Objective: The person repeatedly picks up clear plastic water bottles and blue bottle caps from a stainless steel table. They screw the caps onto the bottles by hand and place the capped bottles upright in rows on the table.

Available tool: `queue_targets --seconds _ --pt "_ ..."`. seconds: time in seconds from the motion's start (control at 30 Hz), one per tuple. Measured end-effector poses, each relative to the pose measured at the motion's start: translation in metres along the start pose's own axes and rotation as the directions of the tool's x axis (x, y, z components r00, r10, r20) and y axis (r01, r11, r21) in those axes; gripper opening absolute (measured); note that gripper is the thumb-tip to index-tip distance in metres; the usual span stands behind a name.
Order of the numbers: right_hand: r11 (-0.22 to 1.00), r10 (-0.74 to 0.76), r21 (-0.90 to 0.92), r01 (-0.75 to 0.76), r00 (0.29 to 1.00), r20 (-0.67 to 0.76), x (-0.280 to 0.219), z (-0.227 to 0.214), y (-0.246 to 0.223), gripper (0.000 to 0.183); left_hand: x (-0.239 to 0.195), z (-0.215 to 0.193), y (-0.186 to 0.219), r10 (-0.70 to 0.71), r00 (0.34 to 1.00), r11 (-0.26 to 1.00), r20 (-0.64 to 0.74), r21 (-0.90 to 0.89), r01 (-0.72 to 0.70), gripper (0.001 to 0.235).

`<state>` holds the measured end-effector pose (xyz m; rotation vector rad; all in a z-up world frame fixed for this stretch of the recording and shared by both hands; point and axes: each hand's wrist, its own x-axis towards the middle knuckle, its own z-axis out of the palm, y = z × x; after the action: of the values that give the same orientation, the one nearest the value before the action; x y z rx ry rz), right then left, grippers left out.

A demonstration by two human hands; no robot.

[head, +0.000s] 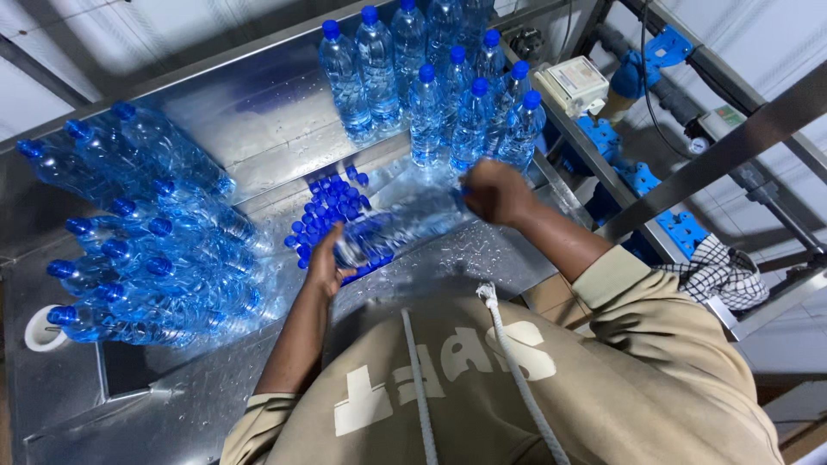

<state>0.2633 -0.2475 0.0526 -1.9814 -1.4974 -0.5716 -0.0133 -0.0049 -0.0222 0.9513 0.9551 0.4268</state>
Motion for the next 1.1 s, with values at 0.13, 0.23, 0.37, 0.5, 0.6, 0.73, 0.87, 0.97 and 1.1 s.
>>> queue_targets --seconds 0.13,0.23,0.37,0.5,0.6,0.73,0.87,0.97,1.1 --pt "0.877 0.475 -0.061 -0.477 0.837 0.272 -0.003 0.012 -0.003 0.028 -0.007 0.007 -0.007 0.031 0.999 0.989 0.015 0.147 -0.033 0.069" --pt "0.598 0.539 0.489 -0.635 0.771 0.341 -0.014 0.024 -0.002 0.034 -0.014 0.008 -0.007 0.069 0.996 0.991 -0.049 0.122 -0.062 0.074" --pt "0.936 -0.316 -0.088 0.342 0.922 0.223 -0.018 0.005 0.008 0.063 -0.002 -0.002 -0.001 -0.324 0.941 0.932 0.102 0.206 0.299 0.077" --pt "0.538 0.583 0.530 -0.656 0.743 0.329 -0.004 0.018 0.010 0.049 -0.004 0.009 -0.001 -0.229 0.970 0.952 0.080 0.224 0.207 0.092" --pt "0.508 0.742 0.380 -0.773 0.617 0.262 -0.026 0.028 0.017 0.051 -0.008 0.026 -0.011 0.342 0.935 0.896 -0.092 0.333 -0.295 0.046" --pt "0.144 0.767 0.210 -0.967 0.243 0.594 -0.027 0.017 0.028 0.061 -0.016 0.037 -0.009 0.920 0.254 0.074 0.297 0.505 -0.860 0.062" --pt "0.225 0.736 0.356 -0.907 0.398 0.547 -0.009 -0.029 0.055 0.066 -0.007 0.048 -0.012 0.801 0.058 -0.234 0.596 0.400 -0.886 0.081" --pt "0.808 0.462 0.270 -0.524 0.847 0.262 0.041 -0.055 0.082 0.027 -0.010 0.055 -0.014 0.628 0.361 -0.052 0.690 0.499 -0.865 0.101" --pt "0.809 0.514 0.181 -0.559 0.822 0.243 0.057 -0.034 0.053 0.027 0.013 0.040 -0.020 0.412 0.549 -0.246 0.727 0.669 -0.701 0.092"
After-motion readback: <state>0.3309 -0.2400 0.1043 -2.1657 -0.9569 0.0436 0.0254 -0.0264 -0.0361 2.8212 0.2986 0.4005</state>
